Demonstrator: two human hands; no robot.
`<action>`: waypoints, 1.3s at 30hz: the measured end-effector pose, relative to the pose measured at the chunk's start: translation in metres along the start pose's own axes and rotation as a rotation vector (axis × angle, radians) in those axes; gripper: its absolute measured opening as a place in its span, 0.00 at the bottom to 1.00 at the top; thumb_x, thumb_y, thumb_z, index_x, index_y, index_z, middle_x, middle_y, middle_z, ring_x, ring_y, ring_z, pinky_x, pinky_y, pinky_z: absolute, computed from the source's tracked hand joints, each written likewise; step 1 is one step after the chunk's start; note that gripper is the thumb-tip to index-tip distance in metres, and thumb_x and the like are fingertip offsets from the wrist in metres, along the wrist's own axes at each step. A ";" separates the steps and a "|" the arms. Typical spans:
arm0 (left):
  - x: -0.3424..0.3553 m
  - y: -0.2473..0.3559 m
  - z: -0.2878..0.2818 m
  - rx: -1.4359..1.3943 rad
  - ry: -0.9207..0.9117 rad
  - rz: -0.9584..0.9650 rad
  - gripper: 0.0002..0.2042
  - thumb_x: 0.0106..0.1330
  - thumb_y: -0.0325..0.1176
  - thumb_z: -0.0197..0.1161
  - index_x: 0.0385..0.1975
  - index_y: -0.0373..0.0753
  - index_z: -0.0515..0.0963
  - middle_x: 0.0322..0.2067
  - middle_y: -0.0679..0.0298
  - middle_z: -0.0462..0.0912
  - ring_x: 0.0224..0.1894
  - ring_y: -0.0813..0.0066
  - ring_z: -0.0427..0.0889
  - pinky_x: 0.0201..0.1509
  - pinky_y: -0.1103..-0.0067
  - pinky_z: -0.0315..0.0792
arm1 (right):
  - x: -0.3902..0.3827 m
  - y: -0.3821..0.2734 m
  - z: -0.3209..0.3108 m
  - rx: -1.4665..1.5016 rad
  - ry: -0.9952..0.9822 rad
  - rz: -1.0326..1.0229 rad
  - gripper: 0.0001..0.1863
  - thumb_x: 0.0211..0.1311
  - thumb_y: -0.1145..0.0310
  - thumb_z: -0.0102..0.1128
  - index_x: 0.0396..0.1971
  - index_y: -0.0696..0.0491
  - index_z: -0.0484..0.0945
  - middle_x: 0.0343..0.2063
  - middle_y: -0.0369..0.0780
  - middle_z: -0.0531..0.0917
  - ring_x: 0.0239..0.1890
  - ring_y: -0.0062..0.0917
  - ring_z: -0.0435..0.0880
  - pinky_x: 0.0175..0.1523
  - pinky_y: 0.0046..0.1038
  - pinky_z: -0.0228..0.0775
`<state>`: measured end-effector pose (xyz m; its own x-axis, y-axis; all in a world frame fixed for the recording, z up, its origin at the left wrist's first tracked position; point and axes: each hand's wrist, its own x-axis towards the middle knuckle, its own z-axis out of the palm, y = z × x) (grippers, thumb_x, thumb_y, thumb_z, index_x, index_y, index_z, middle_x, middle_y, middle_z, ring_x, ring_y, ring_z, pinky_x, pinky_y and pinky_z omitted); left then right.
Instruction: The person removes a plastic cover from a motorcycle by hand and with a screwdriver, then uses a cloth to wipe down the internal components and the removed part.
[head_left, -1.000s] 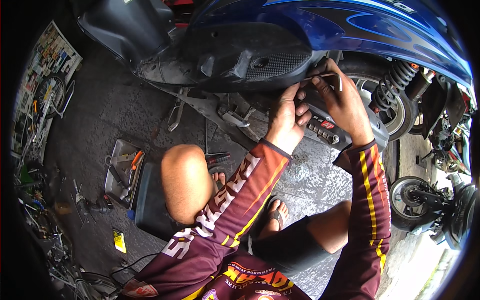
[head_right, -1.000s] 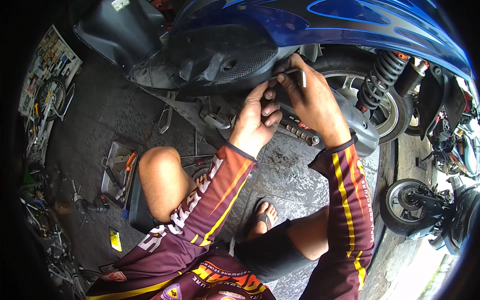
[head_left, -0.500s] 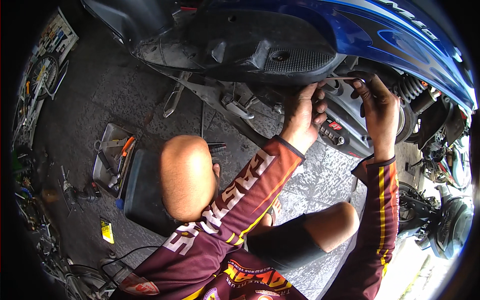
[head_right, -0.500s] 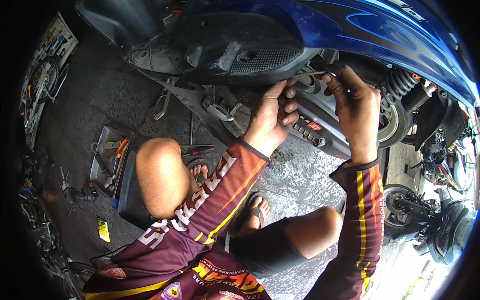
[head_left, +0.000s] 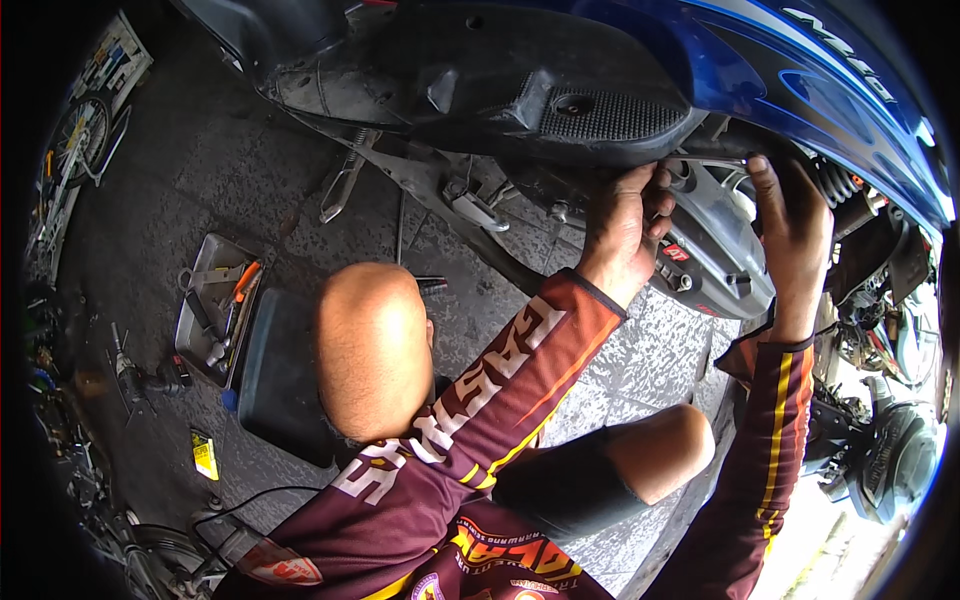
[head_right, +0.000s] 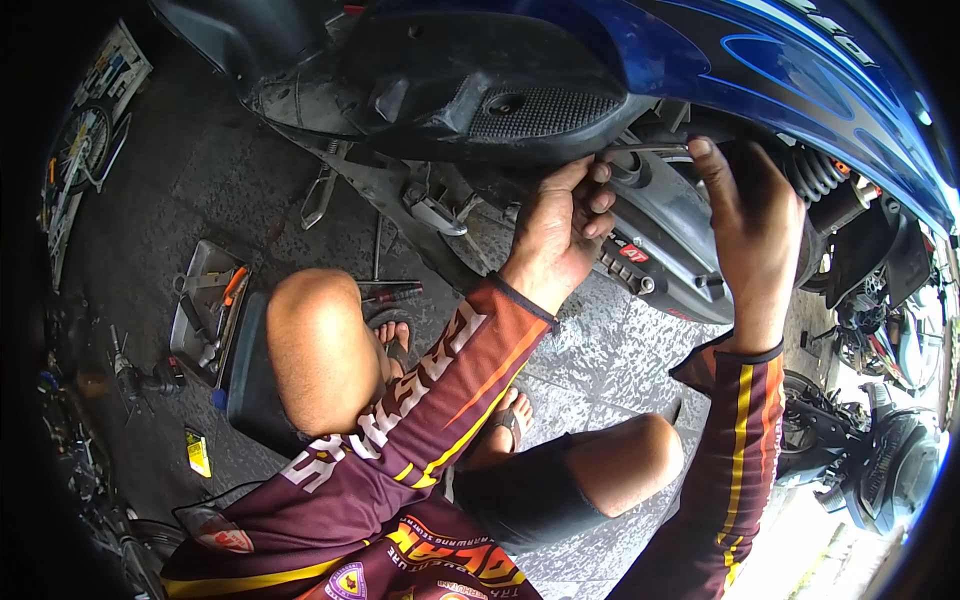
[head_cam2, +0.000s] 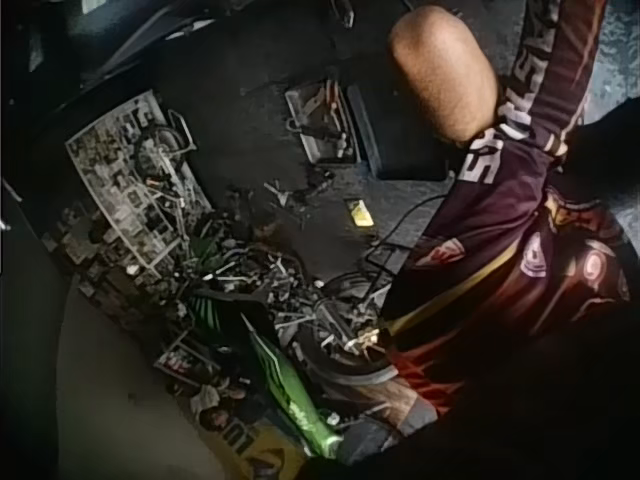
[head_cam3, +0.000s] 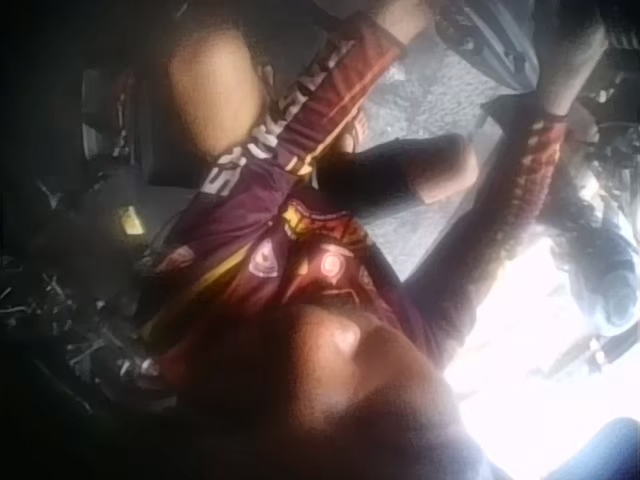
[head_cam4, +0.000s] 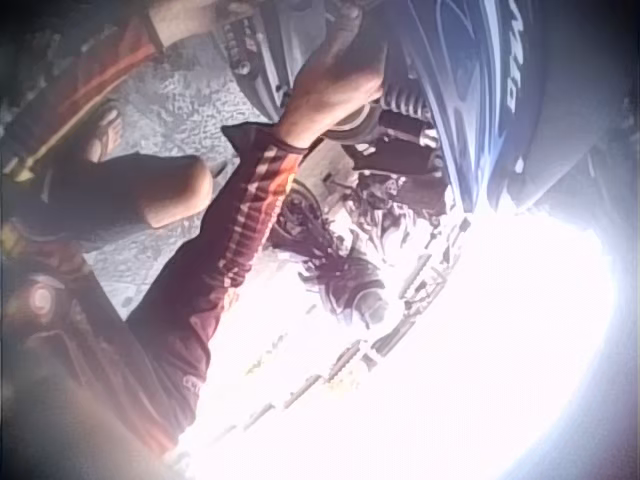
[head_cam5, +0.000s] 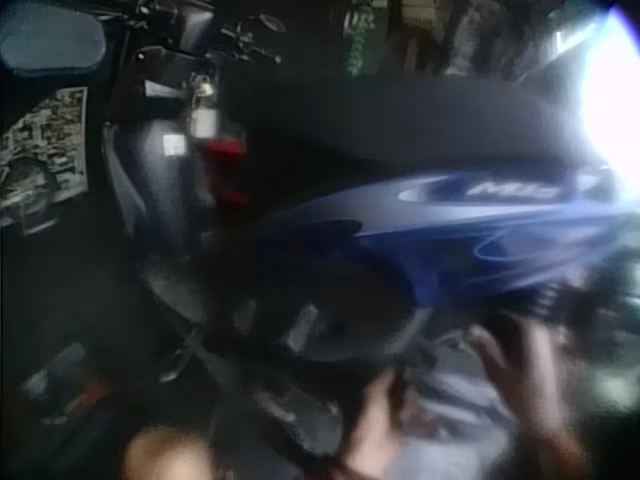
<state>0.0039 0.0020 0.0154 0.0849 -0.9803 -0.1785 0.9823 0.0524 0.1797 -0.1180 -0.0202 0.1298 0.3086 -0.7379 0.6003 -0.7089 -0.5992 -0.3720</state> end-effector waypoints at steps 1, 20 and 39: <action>0.001 0.000 0.000 -0.022 -0.015 0.004 0.05 0.71 0.33 0.54 0.37 0.41 0.76 0.26 0.74 0.75 0.23 0.86 0.68 0.19 0.88 0.56 | 0.003 -0.002 -0.001 -0.055 -0.165 0.110 0.19 0.69 0.53 0.57 0.36 0.57 0.81 0.18 0.38 0.78 0.21 0.19 0.76 0.29 0.26 0.66; 0.004 0.000 -0.014 -0.119 -0.106 -0.029 0.06 0.73 0.34 0.53 0.38 0.41 0.74 0.28 0.74 0.76 0.26 0.84 0.69 0.20 0.88 0.57 | -0.010 -0.026 0.001 0.115 -0.194 -0.037 0.17 0.66 0.67 0.60 0.54 0.50 0.79 0.22 0.38 0.81 0.20 0.18 0.80 0.28 0.22 0.70; -0.005 -0.004 -0.009 -0.200 -0.096 -0.024 0.07 0.74 0.36 0.51 0.38 0.41 0.74 0.29 0.72 0.76 0.29 0.83 0.71 0.22 0.87 0.58 | 0.009 -0.029 -0.012 -0.012 -0.612 0.003 0.12 0.65 0.77 0.51 0.47 0.56 0.77 0.30 0.46 0.82 0.28 0.29 0.86 0.31 0.28 0.75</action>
<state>0.0011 0.0080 0.0069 0.0543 -0.9948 -0.0860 0.9982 0.0563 -0.0202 -0.1022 -0.0054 0.1543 0.6126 -0.7862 0.0819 -0.7162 -0.5959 -0.3633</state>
